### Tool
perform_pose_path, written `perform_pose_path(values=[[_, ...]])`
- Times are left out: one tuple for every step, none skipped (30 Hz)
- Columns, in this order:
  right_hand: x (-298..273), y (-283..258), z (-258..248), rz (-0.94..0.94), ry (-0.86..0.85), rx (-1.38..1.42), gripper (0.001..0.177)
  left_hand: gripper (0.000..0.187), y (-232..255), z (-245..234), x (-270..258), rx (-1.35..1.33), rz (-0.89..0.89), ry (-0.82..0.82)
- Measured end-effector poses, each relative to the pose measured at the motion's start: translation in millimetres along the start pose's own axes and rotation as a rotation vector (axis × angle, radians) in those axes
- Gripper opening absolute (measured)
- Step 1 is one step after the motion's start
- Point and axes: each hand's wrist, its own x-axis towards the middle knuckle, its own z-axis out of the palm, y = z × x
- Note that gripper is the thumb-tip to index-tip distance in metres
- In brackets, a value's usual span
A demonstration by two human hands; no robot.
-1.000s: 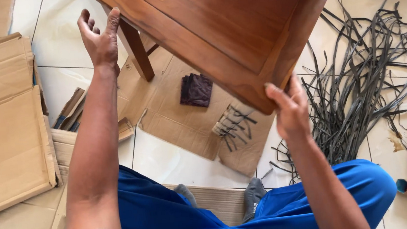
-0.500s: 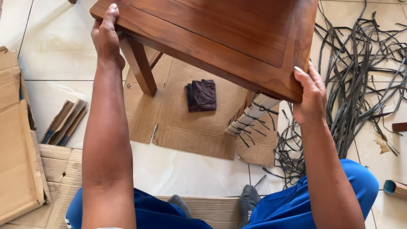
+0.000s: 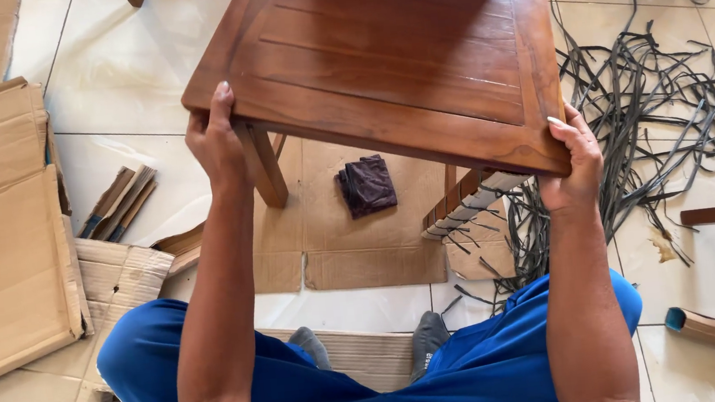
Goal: Wrapping a wooden chair leg with decorative dark fiber strips.
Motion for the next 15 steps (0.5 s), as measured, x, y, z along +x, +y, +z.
perform_pose_path(values=[[0,-1,-1,-0.003,0.001,0.004,0.043,0.046,2,-3,-8,0.0,0.004,-0.004],[1,-1,-3,0.003,-0.014,0.003,0.044,0.047,4,-7,-16,-0.018,0.017,0.015],[1,-2,-4,0.008,-0.03,-0.001,0.045,0.048,5,-11,-24,-0.036,0.029,0.034],[1,-4,-2,0.005,-0.029,0.002,0.045,0.048,4,-17,-28,-0.037,0.032,0.031],[-1,-7,-1,0.015,-0.048,-0.003,0.046,0.046,1,-23,-33,-0.07,0.042,0.061],[-2,-8,1,0.025,-0.067,-0.008,0.048,0.044,-3,-29,-38,-0.104,0.052,0.091],[-3,-10,2,0.027,-0.066,-0.008,0.048,0.044,6,-28,-51,-0.102,0.051,0.091],[-3,-12,4,0.046,-0.082,0.019,0.048,0.041,15,-26,-64,-0.12,0.061,0.138],[-2,-14,7,0.065,-0.099,0.047,0.049,0.039,24,-24,-76,-0.14,0.073,0.185],[-4,-17,9,0.065,-0.1,0.047,0.049,0.039,26,-25,-82,-0.14,0.074,0.186],[-5,-19,12,0.072,-0.107,0.043,0.047,0.038,28,-26,-89,-0.156,0.078,0.217],[-6,-22,14,0.079,-0.114,0.039,0.046,0.038,30,-27,-96,-0.172,0.082,0.248],[-6,-24,15,0.078,-0.114,0.038,0.046,0.038,28,-27,-100,-0.173,0.081,0.249],[-5,-25,16,0.089,-0.12,0.035,0.046,0.036,27,-28,-104,-0.197,0.088,0.272],[-5,-26,17,0.101,-0.124,0.032,0.046,0.035,25,-29,-107,-0.22,0.095,0.294]])
